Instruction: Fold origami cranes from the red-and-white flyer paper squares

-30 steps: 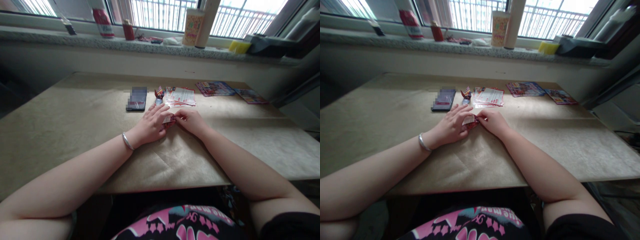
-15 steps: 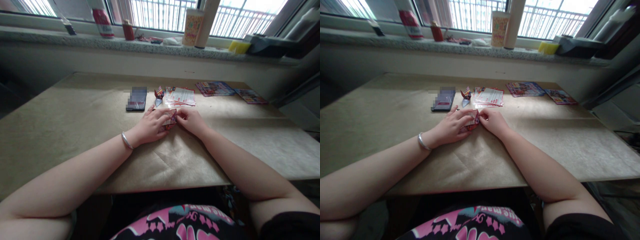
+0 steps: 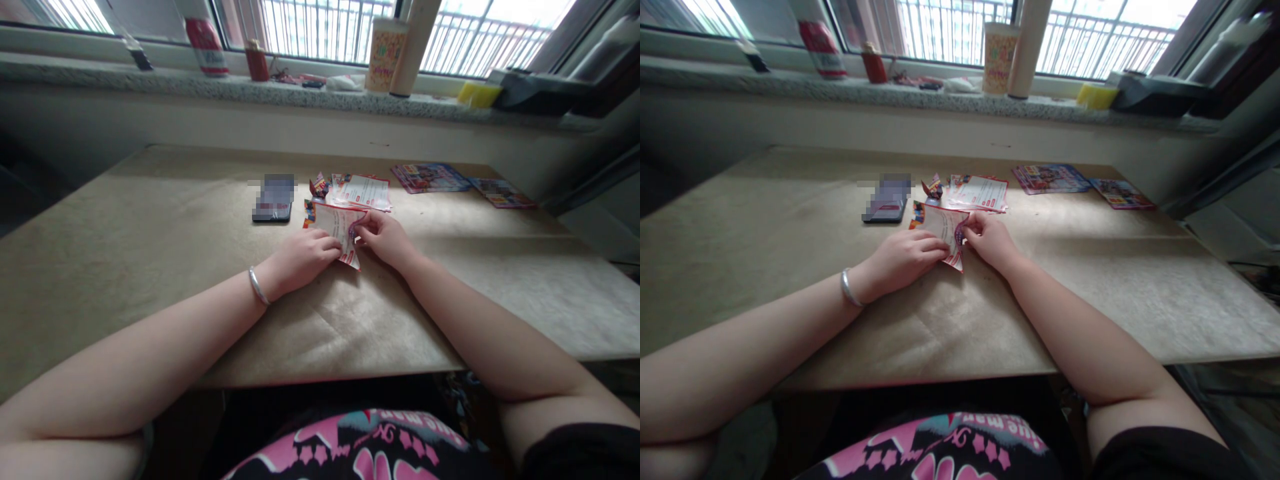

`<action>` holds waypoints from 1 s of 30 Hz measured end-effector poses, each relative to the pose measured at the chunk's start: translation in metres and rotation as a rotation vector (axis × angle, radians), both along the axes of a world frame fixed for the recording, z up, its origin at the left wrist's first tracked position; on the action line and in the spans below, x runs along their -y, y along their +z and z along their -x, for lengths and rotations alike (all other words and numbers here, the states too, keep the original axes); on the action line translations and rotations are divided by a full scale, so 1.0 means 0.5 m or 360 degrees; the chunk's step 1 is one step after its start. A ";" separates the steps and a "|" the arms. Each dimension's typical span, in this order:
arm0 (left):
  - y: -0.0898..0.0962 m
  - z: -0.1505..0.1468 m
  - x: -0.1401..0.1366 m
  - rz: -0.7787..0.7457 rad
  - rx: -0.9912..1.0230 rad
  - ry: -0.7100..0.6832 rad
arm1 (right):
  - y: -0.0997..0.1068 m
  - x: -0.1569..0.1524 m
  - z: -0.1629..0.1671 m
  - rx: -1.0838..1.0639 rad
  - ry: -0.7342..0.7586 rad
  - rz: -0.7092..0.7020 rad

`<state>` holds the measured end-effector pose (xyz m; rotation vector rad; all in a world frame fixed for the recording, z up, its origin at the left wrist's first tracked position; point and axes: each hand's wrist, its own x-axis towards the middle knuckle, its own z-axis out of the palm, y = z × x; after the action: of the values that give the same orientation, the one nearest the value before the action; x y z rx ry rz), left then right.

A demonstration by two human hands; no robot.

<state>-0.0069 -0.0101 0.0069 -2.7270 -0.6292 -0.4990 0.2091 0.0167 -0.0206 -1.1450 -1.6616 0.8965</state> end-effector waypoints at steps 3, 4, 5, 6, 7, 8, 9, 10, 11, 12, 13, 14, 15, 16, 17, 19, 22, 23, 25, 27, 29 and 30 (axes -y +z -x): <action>-0.004 -0.003 -0.002 0.0032 0.0027 -0.0033 | 0.005 0.005 -0.002 0.0193 -0.0047 -0.0158; -0.006 -0.003 -0.002 0.0048 0.0030 -0.0019 | 0.009 0.008 -0.002 0.0252 -0.0049 -0.0197; -0.008 -0.004 -0.002 0.0073 0.0027 0.0009 | 0.012 0.011 -0.002 0.0306 -0.0050 -0.0227; -0.009 -0.004 -0.002 0.0107 0.0019 0.0045 | 0.016 0.015 -0.001 0.0349 -0.0057 -0.0252; -0.010 -0.004 -0.002 0.0143 0.0008 0.0082 | 0.020 0.018 0.000 0.0381 -0.0074 -0.0269; -0.010 -0.004 -0.001 0.0173 -0.0005 0.0114 | 0.023 0.021 0.001 0.0405 -0.0090 -0.0281; -0.010 -0.003 0.000 0.0192 -0.0017 0.0137 | 0.025 0.024 0.002 0.0420 -0.0099 -0.0284; -0.009 -0.003 0.000 0.0197 -0.0030 0.0144 | 0.027 0.026 0.003 0.0431 -0.0087 -0.0281; -0.008 -0.003 0.000 0.0191 -0.0045 0.0139 | 0.029 0.028 0.004 0.0441 -0.0054 -0.0274; -0.008 -0.004 0.000 0.0179 -0.0057 0.0131 | 0.030 0.029 0.005 0.0456 -0.0009 -0.0268; -0.007 -0.004 -0.001 0.0166 -0.0059 0.0129 | 0.030 0.029 0.007 0.0478 0.0031 -0.0268; -0.007 -0.004 -0.002 0.0159 -0.0053 0.0128 | 0.029 0.029 0.008 0.0512 0.0054 -0.0272; -0.006 -0.004 -0.003 0.0160 -0.0036 0.0130 | 0.028 0.028 0.009 0.0554 0.0051 -0.0281; -0.007 -0.004 -0.004 0.0172 -0.0013 0.0136 | 0.027 0.027 0.009 0.0601 0.0026 -0.0290; -0.008 -0.004 -0.005 0.0193 0.0014 0.0140 | 0.026 0.026 0.010 0.0641 -0.0013 -0.0291; -0.010 -0.004 -0.006 0.0240 0.0078 0.0140 | 0.023 0.024 0.011 0.0677 -0.0082 -0.0270; -0.016 -0.002 -0.004 0.0251 0.0278 0.0173 | 0.023 0.022 0.010 0.0628 -0.0128 -0.0225; -0.018 -0.001 -0.003 0.0229 0.0356 0.0184 | 0.024 0.023 0.010 0.0607 -0.0134 -0.0221; -0.020 0.000 -0.001 0.0170 0.0466 0.0179 | 0.027 0.025 0.009 0.0578 -0.0132 -0.0237; -0.023 0.001 -0.001 0.0138 0.0493 0.0133 | 0.030 0.028 0.008 0.0562 -0.0111 -0.0280; -0.026 0.002 -0.004 0.0138 0.0500 0.0104 | 0.032 0.031 0.009 0.0555 -0.0064 -0.0331; -0.028 0.002 -0.006 0.0140 0.0511 0.0104 | 0.032 0.033 0.010 0.0553 -0.0031 -0.0349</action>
<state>-0.0080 -0.0072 -0.0070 -2.7183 -0.8332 -0.9240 0.2042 0.0005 -0.0044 -1.2093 -1.9688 0.5052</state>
